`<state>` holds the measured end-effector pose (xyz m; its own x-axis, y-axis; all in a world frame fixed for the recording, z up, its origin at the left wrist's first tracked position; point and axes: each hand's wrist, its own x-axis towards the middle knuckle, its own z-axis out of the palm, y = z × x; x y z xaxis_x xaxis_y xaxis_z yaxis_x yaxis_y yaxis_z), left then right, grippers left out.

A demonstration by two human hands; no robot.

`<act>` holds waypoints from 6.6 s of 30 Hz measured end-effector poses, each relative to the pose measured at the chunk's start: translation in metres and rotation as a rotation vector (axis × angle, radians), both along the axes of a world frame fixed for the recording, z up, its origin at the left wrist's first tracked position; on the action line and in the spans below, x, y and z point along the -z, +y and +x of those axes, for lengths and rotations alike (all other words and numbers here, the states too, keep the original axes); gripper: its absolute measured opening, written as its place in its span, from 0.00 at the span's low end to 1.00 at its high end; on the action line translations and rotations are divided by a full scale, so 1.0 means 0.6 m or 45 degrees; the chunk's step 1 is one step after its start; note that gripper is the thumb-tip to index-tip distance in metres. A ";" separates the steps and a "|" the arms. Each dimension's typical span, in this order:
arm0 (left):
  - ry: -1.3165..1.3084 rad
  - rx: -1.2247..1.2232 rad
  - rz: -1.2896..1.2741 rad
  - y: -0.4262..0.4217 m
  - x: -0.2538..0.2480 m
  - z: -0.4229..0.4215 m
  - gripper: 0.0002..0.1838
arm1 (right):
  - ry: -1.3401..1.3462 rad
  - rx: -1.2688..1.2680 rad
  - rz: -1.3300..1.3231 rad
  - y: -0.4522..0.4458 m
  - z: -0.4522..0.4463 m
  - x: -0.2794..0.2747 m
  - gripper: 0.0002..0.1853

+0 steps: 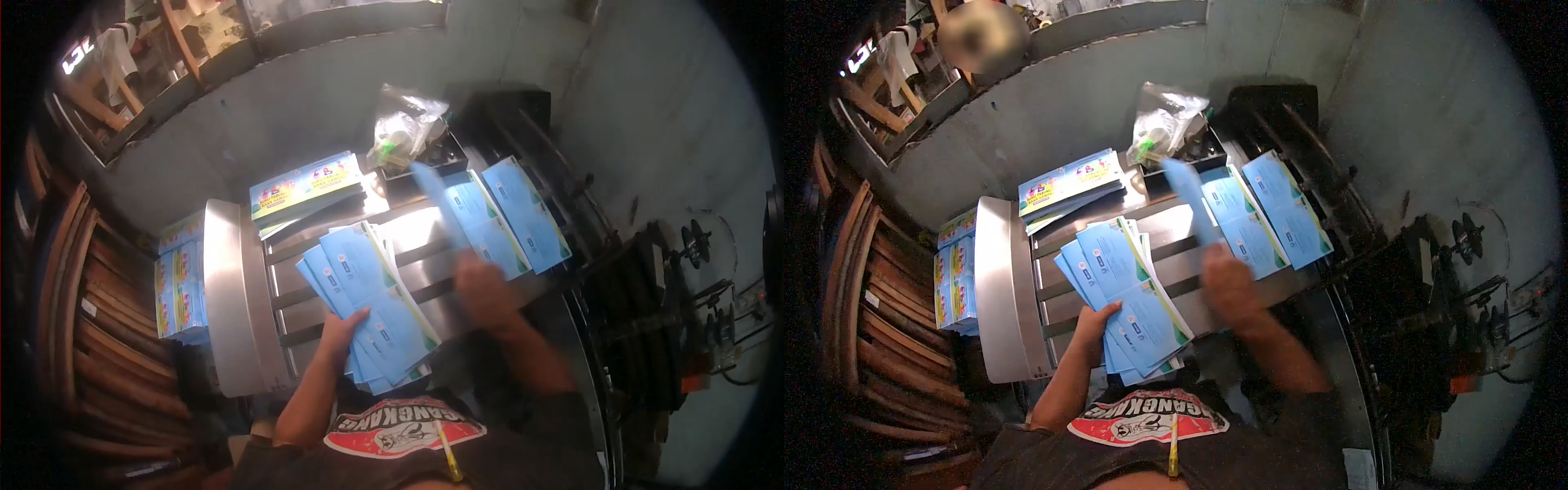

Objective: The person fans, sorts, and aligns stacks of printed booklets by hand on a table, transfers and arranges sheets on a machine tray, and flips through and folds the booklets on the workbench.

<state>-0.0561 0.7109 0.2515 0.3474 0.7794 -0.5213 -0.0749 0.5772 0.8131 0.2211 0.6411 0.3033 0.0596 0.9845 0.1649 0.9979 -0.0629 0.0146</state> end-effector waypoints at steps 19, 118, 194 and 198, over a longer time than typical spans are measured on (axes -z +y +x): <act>0.114 -0.016 0.051 -0.016 -0.043 0.044 0.24 | 0.517 -0.214 -0.159 0.011 0.005 0.033 0.10; -0.394 -0.649 0.200 -0.008 -0.042 -0.148 0.37 | 2.317 0.022 -0.002 -0.009 -0.054 0.063 0.32; 0.093 -0.127 0.585 -0.057 0.000 -0.196 0.21 | 0.402 -0.652 -0.287 0.027 -0.054 -0.075 0.52; 0.157 -0.103 0.661 -0.062 -0.002 -0.197 0.19 | 0.839 -0.496 -0.296 0.010 -0.032 -0.059 0.34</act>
